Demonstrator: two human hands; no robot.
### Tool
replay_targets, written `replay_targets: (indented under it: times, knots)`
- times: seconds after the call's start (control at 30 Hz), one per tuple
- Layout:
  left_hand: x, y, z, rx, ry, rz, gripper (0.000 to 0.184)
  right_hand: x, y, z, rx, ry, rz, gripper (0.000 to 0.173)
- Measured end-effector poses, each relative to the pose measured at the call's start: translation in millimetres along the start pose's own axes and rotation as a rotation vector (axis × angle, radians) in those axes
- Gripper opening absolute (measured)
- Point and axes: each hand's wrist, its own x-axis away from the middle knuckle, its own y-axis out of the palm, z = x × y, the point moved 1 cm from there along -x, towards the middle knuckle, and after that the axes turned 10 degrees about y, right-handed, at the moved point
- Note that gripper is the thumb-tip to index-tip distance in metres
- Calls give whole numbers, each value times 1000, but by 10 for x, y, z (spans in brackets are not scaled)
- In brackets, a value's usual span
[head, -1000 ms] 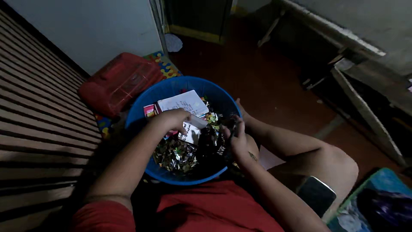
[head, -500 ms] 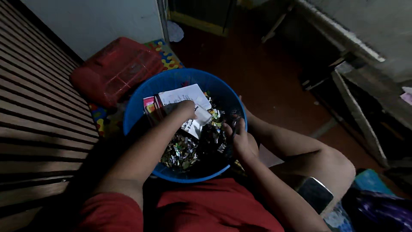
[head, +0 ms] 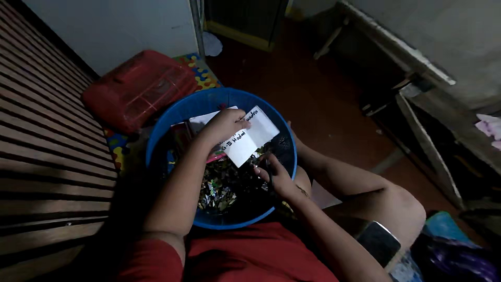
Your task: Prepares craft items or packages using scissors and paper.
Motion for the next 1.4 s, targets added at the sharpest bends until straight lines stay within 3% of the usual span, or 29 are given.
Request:
replay_targets:
  times: [0.13,0.37,0.57,1.1,1.27,1.4]
  knots:
    - [92,-44,-29,-46,43,-83,33,6,26,5,61,-22,-78,63]
    - [190,-127,108,-132,80,-69,35,35,0,58,-9,-113,-146,69]
    - [183,-32,153,-109,102,-136,34,53,-11,78,-27,-124,-113,60]
    - [207,-60,124,0,89,-165,36,45,-37,91,-74,-124,-219,68]
    - [221,-74,65,72,84,-185,35,19,-80,139,-220,-171,-361,66]
    - [212,-40,101,78,62,-222,34,44,-64,118,-135,-159,-342,65]
